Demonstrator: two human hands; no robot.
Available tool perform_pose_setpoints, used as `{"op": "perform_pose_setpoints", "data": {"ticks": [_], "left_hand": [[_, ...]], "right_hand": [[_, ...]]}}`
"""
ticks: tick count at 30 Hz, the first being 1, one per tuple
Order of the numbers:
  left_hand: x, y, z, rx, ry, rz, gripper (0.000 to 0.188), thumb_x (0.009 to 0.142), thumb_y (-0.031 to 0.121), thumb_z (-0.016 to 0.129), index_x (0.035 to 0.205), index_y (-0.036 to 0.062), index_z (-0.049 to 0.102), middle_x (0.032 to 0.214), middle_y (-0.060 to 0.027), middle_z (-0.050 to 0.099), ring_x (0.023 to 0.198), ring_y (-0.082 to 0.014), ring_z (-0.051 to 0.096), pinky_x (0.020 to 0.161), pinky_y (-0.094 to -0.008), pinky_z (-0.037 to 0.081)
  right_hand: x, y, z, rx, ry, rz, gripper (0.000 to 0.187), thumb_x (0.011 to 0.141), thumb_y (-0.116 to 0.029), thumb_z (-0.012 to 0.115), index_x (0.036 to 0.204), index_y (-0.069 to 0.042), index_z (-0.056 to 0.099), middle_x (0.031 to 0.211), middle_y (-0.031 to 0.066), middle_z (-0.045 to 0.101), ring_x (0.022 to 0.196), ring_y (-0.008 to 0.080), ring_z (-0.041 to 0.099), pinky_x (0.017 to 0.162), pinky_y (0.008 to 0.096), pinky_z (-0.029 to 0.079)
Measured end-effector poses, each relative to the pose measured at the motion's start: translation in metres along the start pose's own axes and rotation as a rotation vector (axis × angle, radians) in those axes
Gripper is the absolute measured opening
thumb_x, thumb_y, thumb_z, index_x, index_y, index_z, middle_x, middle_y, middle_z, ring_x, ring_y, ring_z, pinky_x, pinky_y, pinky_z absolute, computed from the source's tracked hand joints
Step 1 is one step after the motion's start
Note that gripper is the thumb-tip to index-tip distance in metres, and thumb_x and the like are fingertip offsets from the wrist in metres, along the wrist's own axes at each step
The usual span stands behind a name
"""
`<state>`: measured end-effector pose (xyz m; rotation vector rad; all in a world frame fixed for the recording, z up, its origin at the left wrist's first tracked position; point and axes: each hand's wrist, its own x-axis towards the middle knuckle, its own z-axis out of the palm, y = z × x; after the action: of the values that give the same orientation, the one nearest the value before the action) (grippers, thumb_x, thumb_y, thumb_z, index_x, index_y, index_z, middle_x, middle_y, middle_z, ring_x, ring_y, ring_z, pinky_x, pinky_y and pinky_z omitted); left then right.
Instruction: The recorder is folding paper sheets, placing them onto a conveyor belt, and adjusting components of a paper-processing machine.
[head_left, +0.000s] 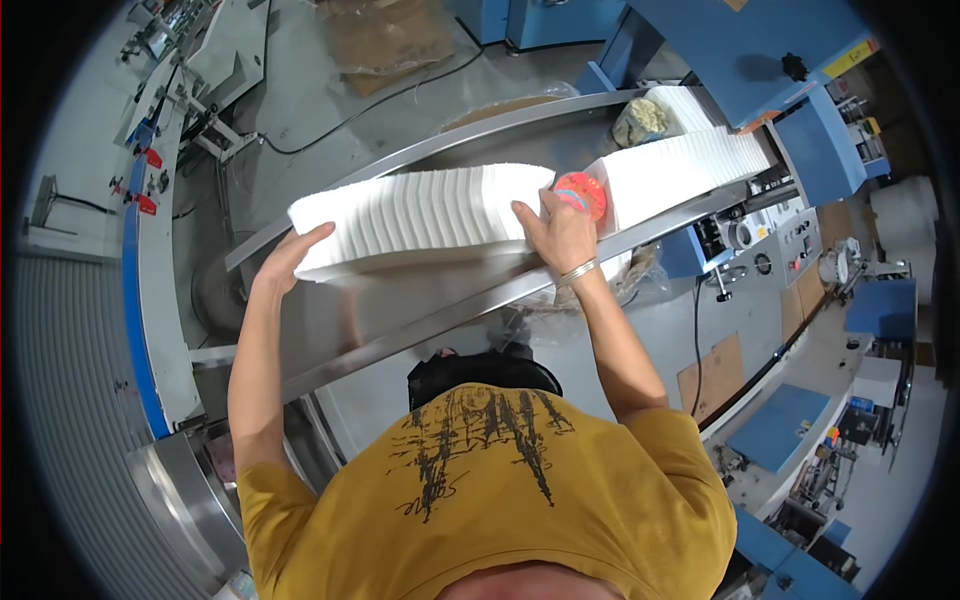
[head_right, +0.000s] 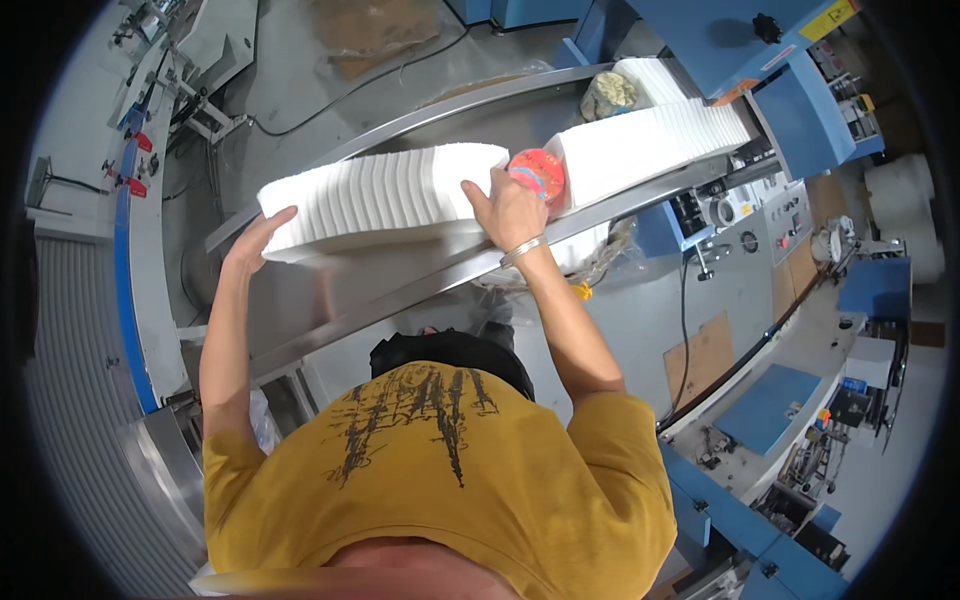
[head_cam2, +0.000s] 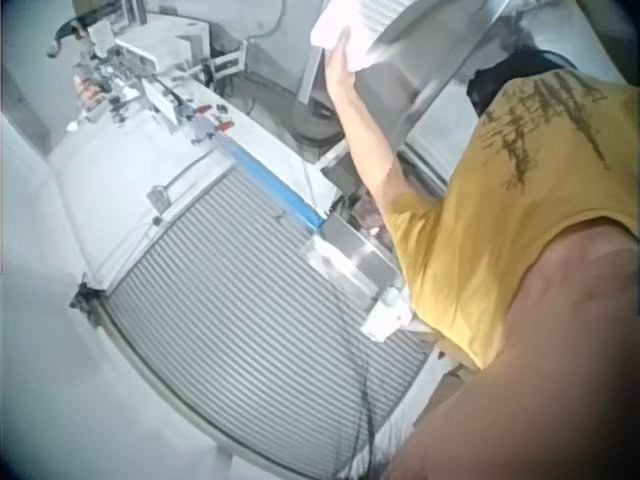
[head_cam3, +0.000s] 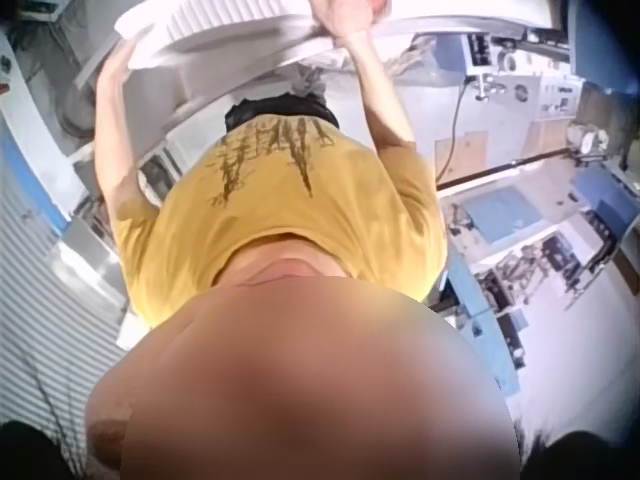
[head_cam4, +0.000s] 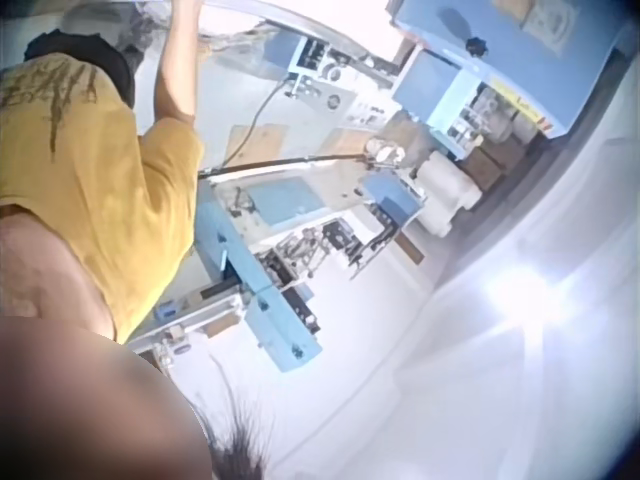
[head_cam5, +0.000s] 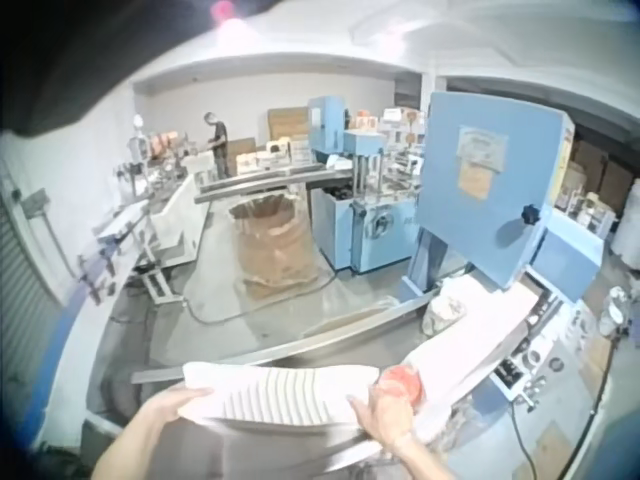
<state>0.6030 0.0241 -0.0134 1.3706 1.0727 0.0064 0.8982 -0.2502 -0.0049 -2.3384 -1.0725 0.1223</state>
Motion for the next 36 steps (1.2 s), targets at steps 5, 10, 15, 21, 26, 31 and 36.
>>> {"op": "perform_pose_setpoints", "data": {"ticks": [5, 10, 15, 21, 26, 31, 36], "left_hand": [[-0.025, -0.002, -0.014, -0.003, 0.011, -0.010, 0.083, 0.076, 0.047, 0.068, 0.137, 0.0003, 0.036, 0.140, -0.0149, 0.038, 0.133, -0.0266, 0.028, 0.108, -0.0373, 0.018], [-0.071, -0.057, -0.039, -0.116, 0.061, -0.023, 0.084, 0.076, 0.044, 0.069, 0.138, -0.0007, 0.034, 0.141, -0.0144, 0.037, 0.134, -0.0260, 0.026, 0.110, -0.0377, 0.015], [-0.099, -0.066, -0.011, -0.084, 0.120, -0.065, 0.094, 0.076, 0.052, 0.066, 0.141, -0.0023, 0.026, 0.146, -0.0196, 0.027, 0.139, -0.0284, 0.015, 0.112, -0.0395, 0.008], [-0.093, -0.080, -0.006, -0.188, 0.188, -0.026, 0.095, 0.076, 0.058, 0.063, 0.140, -0.0026, 0.026, 0.146, -0.0211, 0.026, 0.140, -0.0299, 0.012, 0.112, -0.0393, 0.006], [-0.089, -0.055, 0.033, -0.145, 0.132, -0.002, 0.085, 0.073, 0.049, 0.070, 0.135, 0.0000, 0.039, 0.140, -0.0190, 0.038, 0.135, -0.0292, 0.025, 0.111, -0.0391, 0.011], [-0.094, -0.070, 0.042, -0.238, 0.213, 0.067, 0.071, 0.073, 0.037, 0.073, 0.127, -0.0005, 0.049, 0.126, -0.0144, 0.054, 0.125, -0.0250, 0.042, 0.105, -0.0371, 0.027], [-0.086, -0.098, 0.048, -0.252, 0.242, 0.435, 0.063, 0.067, 0.038, 0.079, 0.114, -0.0003, 0.060, 0.113, -0.0120, 0.061, 0.111, -0.0223, 0.052, 0.095, -0.0327, 0.039]], "right_hand": [[-0.016, -0.024, 0.018, 0.118, 0.001, -0.027, 0.054, 0.079, -0.049, 0.062, 0.105, -0.002, 0.063, 0.072, 0.0224, 0.064, 0.070, 0.0391, 0.063, 0.065, 0.0454, 0.050], [-0.001, 0.010, 0.045, 0.773, -0.301, 0.178, 0.052, 0.083, -0.048, 0.063, 0.107, -0.001, 0.063, 0.095, 0.0073, 0.066, 0.089, 0.0121, 0.058, 0.081, 0.0273, 0.046], [0.011, 0.020, 0.025, 1.227, -0.635, 0.564, 0.069, 0.090, -0.053, 0.048, 0.130, 0.003, 0.043, 0.129, 0.0119, 0.050, 0.121, 0.0199, 0.044, 0.102, 0.0326, 0.032], [0.013, 0.025, 0.024, 1.101, -0.715, 0.458, 0.068, 0.091, -0.050, 0.048, 0.132, 0.003, 0.040, 0.132, 0.0101, 0.048, 0.122, 0.0198, 0.044, 0.103, 0.0329, 0.032], [-0.011, -0.015, 0.032, 0.873, -0.696, 0.255, 0.082, 0.074, -0.037, 0.075, 0.134, 0.003, 0.037, 0.132, 0.0127, 0.047, 0.125, 0.0213, 0.038, 0.103, 0.0330, 0.029], [-0.009, -0.032, 0.014, 0.864, -0.686, 0.354, 0.079, 0.070, -0.028, 0.078, 0.132, 0.001, 0.039, 0.131, 0.0099, 0.047, 0.123, 0.0213, 0.039, 0.101, 0.0350, 0.030], [-0.002, -0.033, -0.016, 0.841, -0.548, 0.361, 0.063, 0.078, -0.024, 0.071, 0.131, -0.003, 0.044, 0.125, 0.0092, 0.052, 0.108, 0.0241, 0.053, 0.086, 0.0396, 0.046]]}}
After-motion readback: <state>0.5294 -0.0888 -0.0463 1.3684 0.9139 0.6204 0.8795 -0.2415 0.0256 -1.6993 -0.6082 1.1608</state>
